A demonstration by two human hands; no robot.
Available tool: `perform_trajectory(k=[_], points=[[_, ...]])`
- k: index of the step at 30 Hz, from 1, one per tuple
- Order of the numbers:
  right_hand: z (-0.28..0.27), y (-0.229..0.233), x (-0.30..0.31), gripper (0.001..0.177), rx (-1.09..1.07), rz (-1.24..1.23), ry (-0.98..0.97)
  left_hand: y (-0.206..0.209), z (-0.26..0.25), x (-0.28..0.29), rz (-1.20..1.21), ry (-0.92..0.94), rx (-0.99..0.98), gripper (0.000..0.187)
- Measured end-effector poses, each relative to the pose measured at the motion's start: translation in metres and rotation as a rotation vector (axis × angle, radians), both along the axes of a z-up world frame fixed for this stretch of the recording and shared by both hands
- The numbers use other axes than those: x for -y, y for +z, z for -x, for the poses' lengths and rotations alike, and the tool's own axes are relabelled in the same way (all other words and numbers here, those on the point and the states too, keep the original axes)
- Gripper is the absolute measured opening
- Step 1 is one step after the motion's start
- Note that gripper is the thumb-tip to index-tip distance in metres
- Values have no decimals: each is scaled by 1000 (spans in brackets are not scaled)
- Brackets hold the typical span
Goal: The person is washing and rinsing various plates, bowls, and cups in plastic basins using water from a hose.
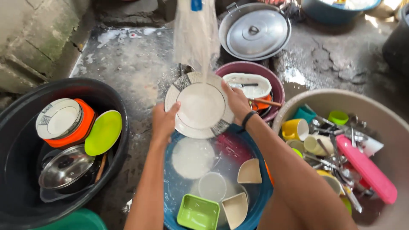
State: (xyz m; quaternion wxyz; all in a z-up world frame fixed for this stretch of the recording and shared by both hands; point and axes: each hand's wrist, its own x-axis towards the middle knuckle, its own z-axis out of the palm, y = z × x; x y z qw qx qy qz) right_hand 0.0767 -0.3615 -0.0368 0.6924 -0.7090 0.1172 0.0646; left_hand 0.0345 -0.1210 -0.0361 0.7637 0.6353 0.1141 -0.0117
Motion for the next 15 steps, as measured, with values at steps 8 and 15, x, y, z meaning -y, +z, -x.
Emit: perform_trajectory(k=[8, 15], points=[[16, -11, -46, 58, -90, -462, -80, -46, -37, 39, -1515, -343, 607, 84], [18, -9, -54, 57, -99, -420, -57, 0, -28, 29, -1516, -506, 299, 90]])
